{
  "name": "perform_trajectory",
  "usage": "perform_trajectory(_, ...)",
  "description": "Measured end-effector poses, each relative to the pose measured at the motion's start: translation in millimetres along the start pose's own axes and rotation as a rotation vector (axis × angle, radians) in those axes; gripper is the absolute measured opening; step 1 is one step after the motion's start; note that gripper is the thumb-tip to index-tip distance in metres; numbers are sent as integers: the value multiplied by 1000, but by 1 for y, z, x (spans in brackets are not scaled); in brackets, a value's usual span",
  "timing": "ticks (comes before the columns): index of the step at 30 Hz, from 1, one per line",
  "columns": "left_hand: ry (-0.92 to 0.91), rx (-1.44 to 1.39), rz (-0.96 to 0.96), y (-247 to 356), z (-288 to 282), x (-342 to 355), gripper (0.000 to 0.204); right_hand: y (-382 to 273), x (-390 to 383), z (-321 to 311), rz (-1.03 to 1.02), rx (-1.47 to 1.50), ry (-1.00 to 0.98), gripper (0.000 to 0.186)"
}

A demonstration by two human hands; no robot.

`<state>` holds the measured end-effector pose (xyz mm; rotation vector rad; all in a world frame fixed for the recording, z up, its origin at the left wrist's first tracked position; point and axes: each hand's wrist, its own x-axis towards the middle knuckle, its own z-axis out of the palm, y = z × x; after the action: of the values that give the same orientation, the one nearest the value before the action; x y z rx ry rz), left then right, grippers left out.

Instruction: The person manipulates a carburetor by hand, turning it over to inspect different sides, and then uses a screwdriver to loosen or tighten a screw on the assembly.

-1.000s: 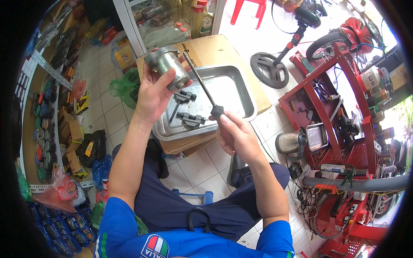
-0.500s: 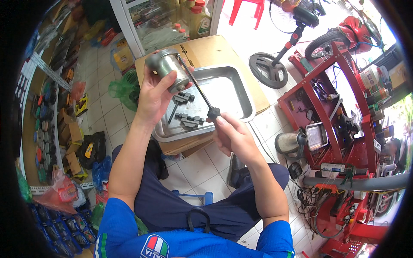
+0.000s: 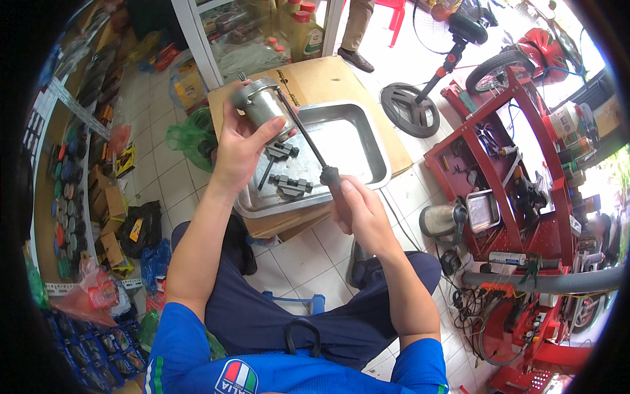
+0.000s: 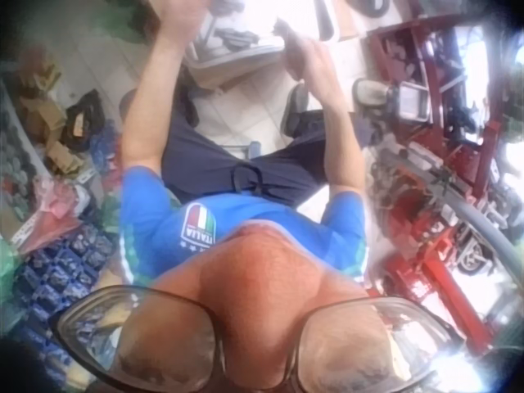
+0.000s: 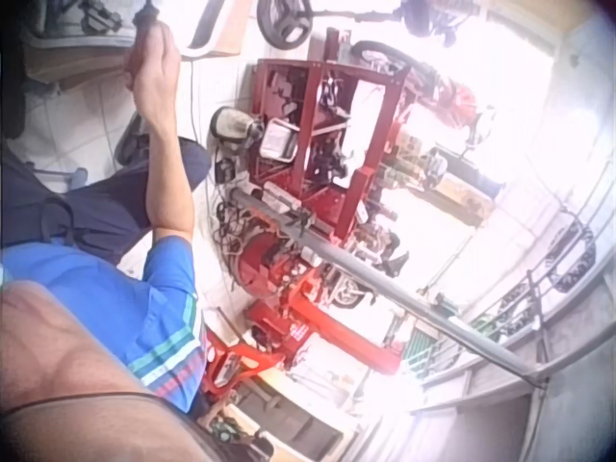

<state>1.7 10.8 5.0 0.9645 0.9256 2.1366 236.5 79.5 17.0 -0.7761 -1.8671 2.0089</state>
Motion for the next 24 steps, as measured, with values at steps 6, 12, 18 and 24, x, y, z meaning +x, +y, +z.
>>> perform_trajectory(6,32,-67,-45,8,6,1,69,5,6,1,121,383,2,47)
perform_trajectory(12,-21,-114,-64,9,7,0,69,15,14,-11,338,837,-500,44)
perform_trajectory(18,-2,24,8,4,-1,-2,75,6,14,6,-8,-136,93,37)
perform_trajectory(24,30,29,2,3,0,-1,77,4,17,16,-9,-155,232,35)
